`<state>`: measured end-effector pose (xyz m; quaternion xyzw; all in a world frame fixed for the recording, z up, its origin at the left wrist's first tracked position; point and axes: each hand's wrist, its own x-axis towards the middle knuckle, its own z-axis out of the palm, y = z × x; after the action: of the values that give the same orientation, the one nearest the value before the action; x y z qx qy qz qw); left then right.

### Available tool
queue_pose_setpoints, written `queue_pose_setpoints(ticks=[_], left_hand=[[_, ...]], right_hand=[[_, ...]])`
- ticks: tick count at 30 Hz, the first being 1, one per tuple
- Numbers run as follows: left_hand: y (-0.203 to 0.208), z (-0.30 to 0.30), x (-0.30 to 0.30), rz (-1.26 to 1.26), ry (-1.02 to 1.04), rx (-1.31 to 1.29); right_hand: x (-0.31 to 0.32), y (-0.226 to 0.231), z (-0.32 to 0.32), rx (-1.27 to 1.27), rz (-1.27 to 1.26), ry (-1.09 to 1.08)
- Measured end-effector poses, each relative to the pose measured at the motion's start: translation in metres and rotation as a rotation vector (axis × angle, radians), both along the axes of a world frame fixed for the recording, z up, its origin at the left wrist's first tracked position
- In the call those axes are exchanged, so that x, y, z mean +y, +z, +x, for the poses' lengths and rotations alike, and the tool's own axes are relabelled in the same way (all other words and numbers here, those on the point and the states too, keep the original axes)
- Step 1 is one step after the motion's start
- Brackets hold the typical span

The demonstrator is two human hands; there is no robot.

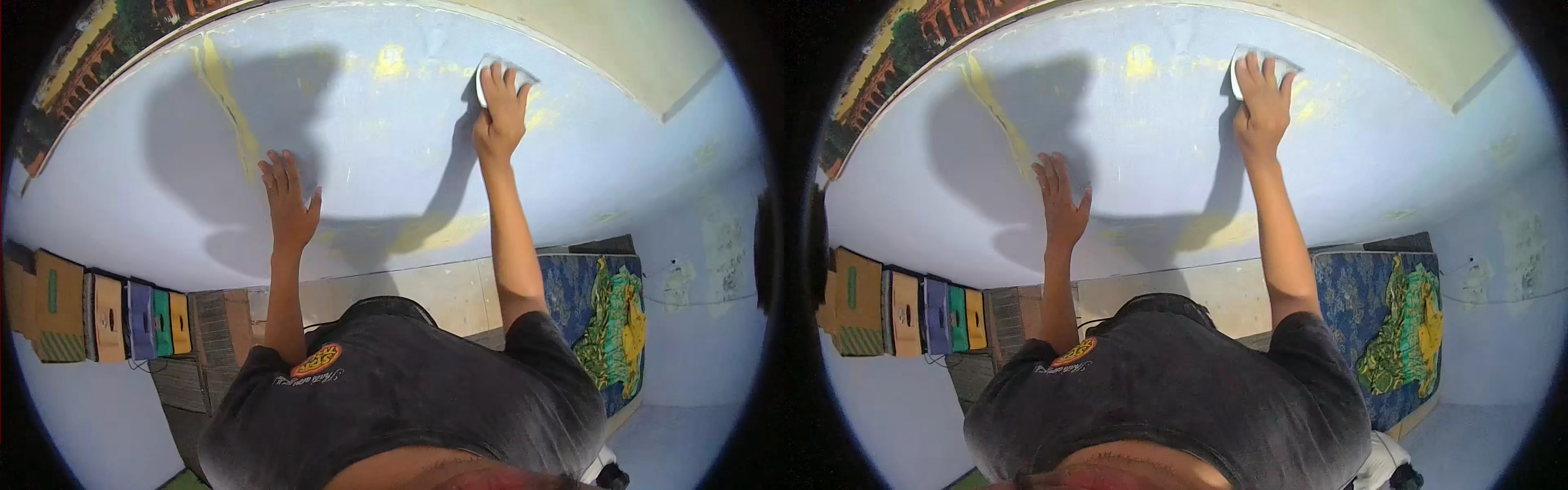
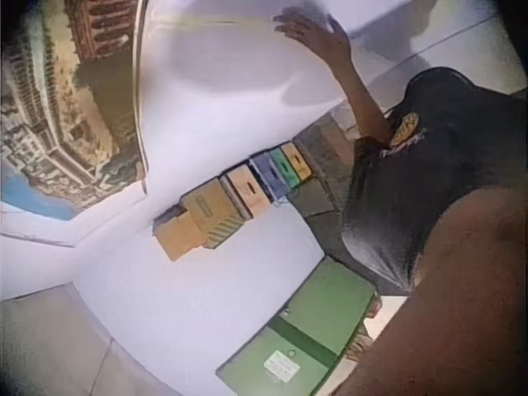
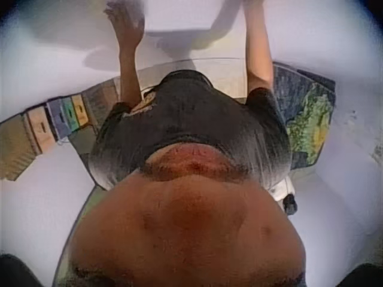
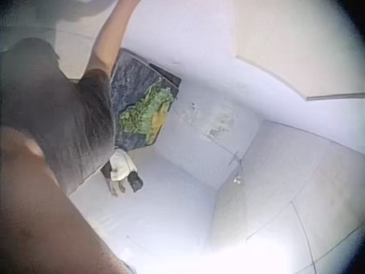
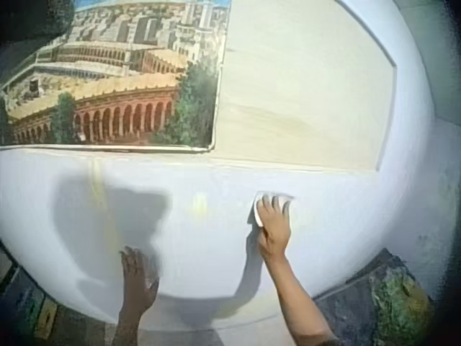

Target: The person rubs the upper surface of a wall with a small white rectangular pad, moving it across the surface. The person briefly removes a framed picture from the wall and continues rubbing the wall surface with the pad.

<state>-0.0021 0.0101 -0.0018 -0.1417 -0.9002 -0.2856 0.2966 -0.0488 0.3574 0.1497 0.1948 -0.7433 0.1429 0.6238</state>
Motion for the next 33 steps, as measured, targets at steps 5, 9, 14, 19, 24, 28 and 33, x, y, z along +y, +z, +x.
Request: queue_pose_setpoints(ticks=[5,9,14,19,24,28,33], left_hand=[[-0.002,-0.003,0.006,-0.004,0.015,0.028],[-0.004,-0.004,0.008,-0.035,0.064,0.037],[-0.004,-0.003,0.011,-0.013,0.081,0.041],[0.001,0.004,0.021,0.070,0.069,0.005],[-0.010,0.011,0.057,0.108,0.089,-0.045],[-0.004,0.028,0.087,0.195,-0.009,-0.062],[-0.025,0.032,0.109,0.418,-0.145,-0.171]], right_hand=[[-0.002,-0.085,0.003,-0.152,-0.035,-0.012],[-0.015,-0.123,0.012,-0.216,-0.070,0.038],[-0.015,-0.121,0.025,-0.262,-0.077,0.064],[0.003,-0.103,0.038,-0.233,-0.003,0.046],[0.026,-0.030,0.035,-0.139,0.046,-0.045],[0.039,0.017,0.016,-0.025,0.041,0.029],[0.033,-0.014,-0.001,-0.001,-0.026,0.023]])
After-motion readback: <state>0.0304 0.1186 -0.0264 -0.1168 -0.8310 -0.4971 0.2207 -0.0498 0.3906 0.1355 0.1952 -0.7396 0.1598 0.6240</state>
